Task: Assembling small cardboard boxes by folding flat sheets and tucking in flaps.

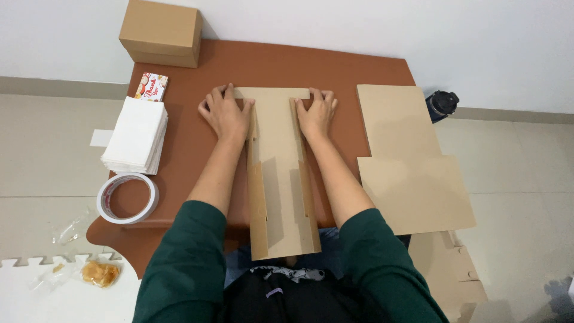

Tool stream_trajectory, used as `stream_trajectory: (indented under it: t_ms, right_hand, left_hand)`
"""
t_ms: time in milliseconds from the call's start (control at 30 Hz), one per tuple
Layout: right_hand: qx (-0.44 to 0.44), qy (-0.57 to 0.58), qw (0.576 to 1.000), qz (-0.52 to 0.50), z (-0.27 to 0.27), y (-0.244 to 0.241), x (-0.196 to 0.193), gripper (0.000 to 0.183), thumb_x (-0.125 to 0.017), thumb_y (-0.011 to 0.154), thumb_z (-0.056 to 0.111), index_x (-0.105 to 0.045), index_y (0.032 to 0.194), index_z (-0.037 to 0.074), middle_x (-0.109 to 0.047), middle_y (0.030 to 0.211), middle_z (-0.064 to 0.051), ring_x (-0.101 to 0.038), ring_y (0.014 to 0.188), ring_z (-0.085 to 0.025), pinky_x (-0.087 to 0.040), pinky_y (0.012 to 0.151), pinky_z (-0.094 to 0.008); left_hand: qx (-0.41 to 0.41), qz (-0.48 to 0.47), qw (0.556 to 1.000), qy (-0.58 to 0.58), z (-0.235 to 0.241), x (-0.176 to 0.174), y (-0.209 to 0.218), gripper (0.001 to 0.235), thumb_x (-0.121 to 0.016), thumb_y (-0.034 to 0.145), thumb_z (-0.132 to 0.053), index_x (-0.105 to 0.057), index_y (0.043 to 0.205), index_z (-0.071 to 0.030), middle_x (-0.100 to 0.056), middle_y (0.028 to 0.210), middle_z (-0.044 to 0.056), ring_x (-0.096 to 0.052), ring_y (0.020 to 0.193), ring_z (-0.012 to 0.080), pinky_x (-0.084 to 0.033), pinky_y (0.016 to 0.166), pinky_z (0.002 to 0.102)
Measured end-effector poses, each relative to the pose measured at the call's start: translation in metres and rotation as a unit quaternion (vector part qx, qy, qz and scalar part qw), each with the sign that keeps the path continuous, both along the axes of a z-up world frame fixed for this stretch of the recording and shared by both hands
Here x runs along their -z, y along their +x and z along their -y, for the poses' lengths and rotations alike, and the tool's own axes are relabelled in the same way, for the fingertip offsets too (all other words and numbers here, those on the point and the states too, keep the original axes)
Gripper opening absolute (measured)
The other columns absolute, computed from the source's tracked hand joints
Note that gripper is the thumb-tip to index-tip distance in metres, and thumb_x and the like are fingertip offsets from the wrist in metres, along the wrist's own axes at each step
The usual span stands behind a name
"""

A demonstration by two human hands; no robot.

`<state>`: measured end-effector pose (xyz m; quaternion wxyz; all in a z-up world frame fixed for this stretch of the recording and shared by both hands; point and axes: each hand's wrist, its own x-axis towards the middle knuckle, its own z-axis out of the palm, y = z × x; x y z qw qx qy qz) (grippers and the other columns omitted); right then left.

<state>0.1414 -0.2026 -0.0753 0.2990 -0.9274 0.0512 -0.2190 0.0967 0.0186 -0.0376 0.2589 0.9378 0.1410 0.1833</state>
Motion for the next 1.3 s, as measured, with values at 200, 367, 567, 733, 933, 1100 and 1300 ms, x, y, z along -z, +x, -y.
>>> stream_trajectory:
  t_ms: [200, 367, 567, 733, 933, 1100, 1300]
  right_hand:
    - [-0.047, 0.014, 0.998, 0.044, -0.009, -0.017, -0.024, 0.046, -0.081, 0.085, 0.017, -0.065, 0.127, 0.01, -0.061, 0.108, -0.009, -0.059, 0.108, -0.032, -0.048, 0.093, -0.045]
    - [-0.092, -0.002, 0.995, 0.044, -0.018, -0.024, -0.036, 0.04, -0.072, 0.091, 0.006, -0.065, 0.13, 0.01, -0.065, 0.111, -0.01, -0.062, 0.111, -0.029, -0.049, 0.096, -0.042]
    - [-0.15, -0.044, 0.987, 0.026, -0.016, -0.013, -0.018, 0.037, -0.06, 0.094, 0.001, -0.071, 0.127, 0.013, -0.07, 0.126, -0.01, -0.06, 0.126, -0.027, -0.046, 0.106, -0.042]
    - [-0.169, -0.093, 0.981, -0.013, -0.014, -0.008, -0.022, 0.035, -0.057, 0.095, 0.003, -0.073, 0.125, 0.013, -0.069, 0.131, -0.011, -0.056, 0.132, -0.024, -0.041, 0.112, -0.04]
    - [-0.181, -0.103, 0.973, -0.094, -0.002, 0.003, -0.031, 0.04, -0.05, 0.097, 0.005, -0.071, 0.129, 0.02, -0.066, 0.134, -0.005, -0.054, 0.134, -0.019, -0.039, 0.114, -0.036]
    - [-0.256, 0.075, 0.948, -0.172, 0.023, -0.025, -0.072, 0.052, -0.035, 0.107, 0.025, -0.026, 0.158, 0.019, -0.03, 0.164, -0.01, -0.029, 0.152, -0.03, -0.022, 0.123, -0.039]
    - [-0.25, 0.109, 0.936, -0.224, 0.016, -0.226, -0.214, 0.054, -0.04, 0.107, 0.042, -0.049, 0.147, 0.006, -0.054, 0.139, -0.027, -0.051, 0.131, -0.047, -0.044, 0.106, -0.059]
  left_hand:
    - [0.069, 0.048, 0.996, -0.039, 0.011, -0.018, -0.008, 0.062, -0.08, 0.091, -0.013, -0.051, 0.146, -0.008, -0.055, 0.126, 0.008, -0.058, 0.122, 0.0249, -0.035, 0.106, 0.042]
    - [0.115, 0.058, 0.992, -0.013, 0.014, -0.013, -0.007, 0.067, -0.072, 0.094, -0.004, -0.039, 0.153, -0.006, -0.065, 0.123, 0.013, -0.061, 0.122, 0.0269, -0.04, 0.105, 0.038]
    - [0.149, 0.077, 0.984, 0.06, 0.005, 0.034, 0.021, 0.05, -0.068, 0.096, -0.009, -0.054, 0.145, -0.01, -0.073, 0.123, 0.006, -0.063, 0.118, 0.0187, -0.038, 0.105, 0.038]
    - [0.151, 0.092, 0.971, 0.161, 0.001, 0.047, 0.031, 0.039, -0.06, 0.098, -0.015, -0.064, 0.137, -0.018, -0.074, 0.124, -0.003, -0.061, 0.116, 0.0122, -0.036, 0.102, 0.036]
    - [0.196, 0.091, 0.959, 0.182, -0.007, 0.021, 0.023, 0.035, -0.055, 0.096, -0.01, -0.072, 0.126, -0.016, -0.078, 0.107, 0.004, -0.07, 0.1, 0.0207, -0.04, 0.095, 0.039]
    - [0.27, -0.09, 0.955, -0.078, -0.012, -0.05, -0.024, 0.098, -0.03, 0.073, 0.028, -0.019, 0.16, -0.015, -0.018, 0.166, 0.017, -0.022, 0.153, 0.0341, -0.012, 0.126, 0.044]
    - [0.403, -0.037, 0.911, -0.076, -0.025, -0.128, -0.177, 0.068, -0.05, 0.082, 0.022, -0.055, 0.143, -0.009, -0.036, 0.159, 0.022, -0.034, 0.145, 0.0446, -0.025, 0.116, 0.061]
